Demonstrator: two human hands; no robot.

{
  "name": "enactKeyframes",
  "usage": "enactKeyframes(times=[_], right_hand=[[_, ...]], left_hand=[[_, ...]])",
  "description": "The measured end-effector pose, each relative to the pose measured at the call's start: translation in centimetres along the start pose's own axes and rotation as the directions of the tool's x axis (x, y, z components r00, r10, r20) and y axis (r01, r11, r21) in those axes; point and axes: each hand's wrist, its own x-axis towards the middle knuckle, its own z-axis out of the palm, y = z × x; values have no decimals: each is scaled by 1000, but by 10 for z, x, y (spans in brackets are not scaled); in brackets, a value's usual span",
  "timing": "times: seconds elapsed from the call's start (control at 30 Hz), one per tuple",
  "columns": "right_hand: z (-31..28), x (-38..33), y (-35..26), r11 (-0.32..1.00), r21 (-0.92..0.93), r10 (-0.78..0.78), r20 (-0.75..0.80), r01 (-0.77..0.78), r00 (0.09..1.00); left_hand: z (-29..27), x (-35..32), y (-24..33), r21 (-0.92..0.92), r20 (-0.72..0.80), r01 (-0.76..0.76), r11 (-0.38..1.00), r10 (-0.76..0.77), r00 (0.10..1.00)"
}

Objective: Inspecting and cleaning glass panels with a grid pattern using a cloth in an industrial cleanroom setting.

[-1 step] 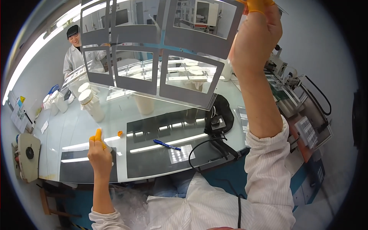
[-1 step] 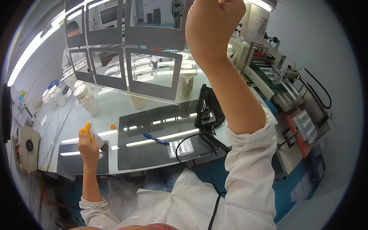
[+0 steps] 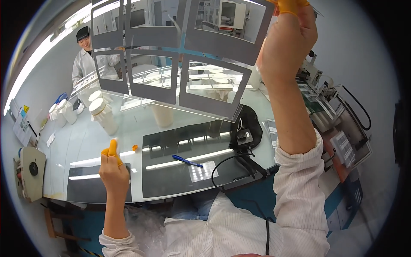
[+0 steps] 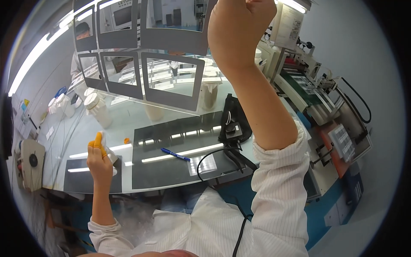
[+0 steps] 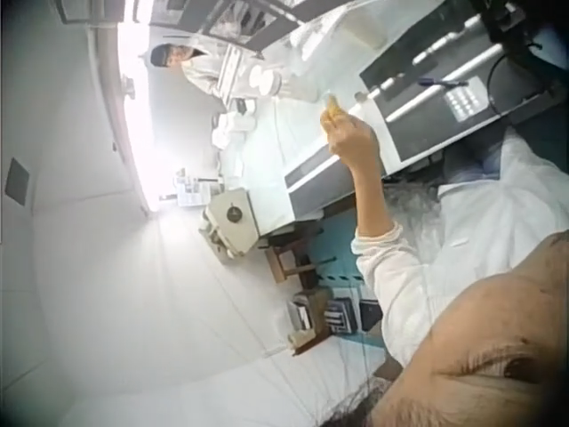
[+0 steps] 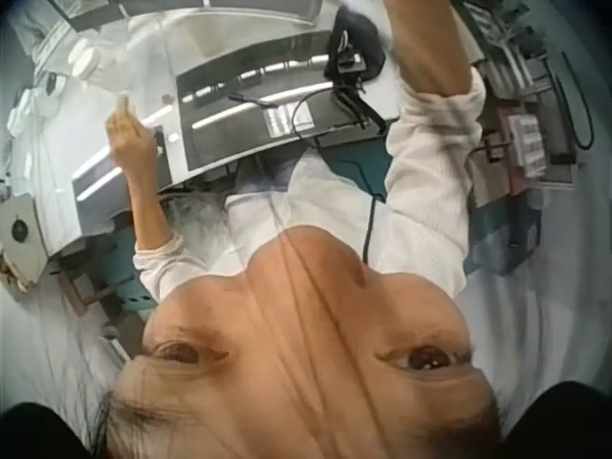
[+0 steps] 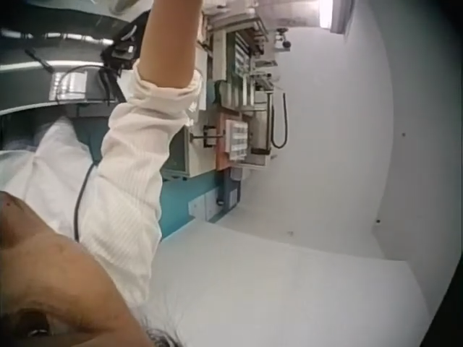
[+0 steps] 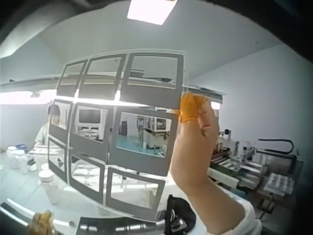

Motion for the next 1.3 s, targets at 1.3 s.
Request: enactKeyframes(times=[1.3], right_hand=[[-20, -21, -51, 782, 597, 28, 253, -179, 967]], left_hand=[[-55, 63, 226, -209, -352, -560, 802, 472, 808]])
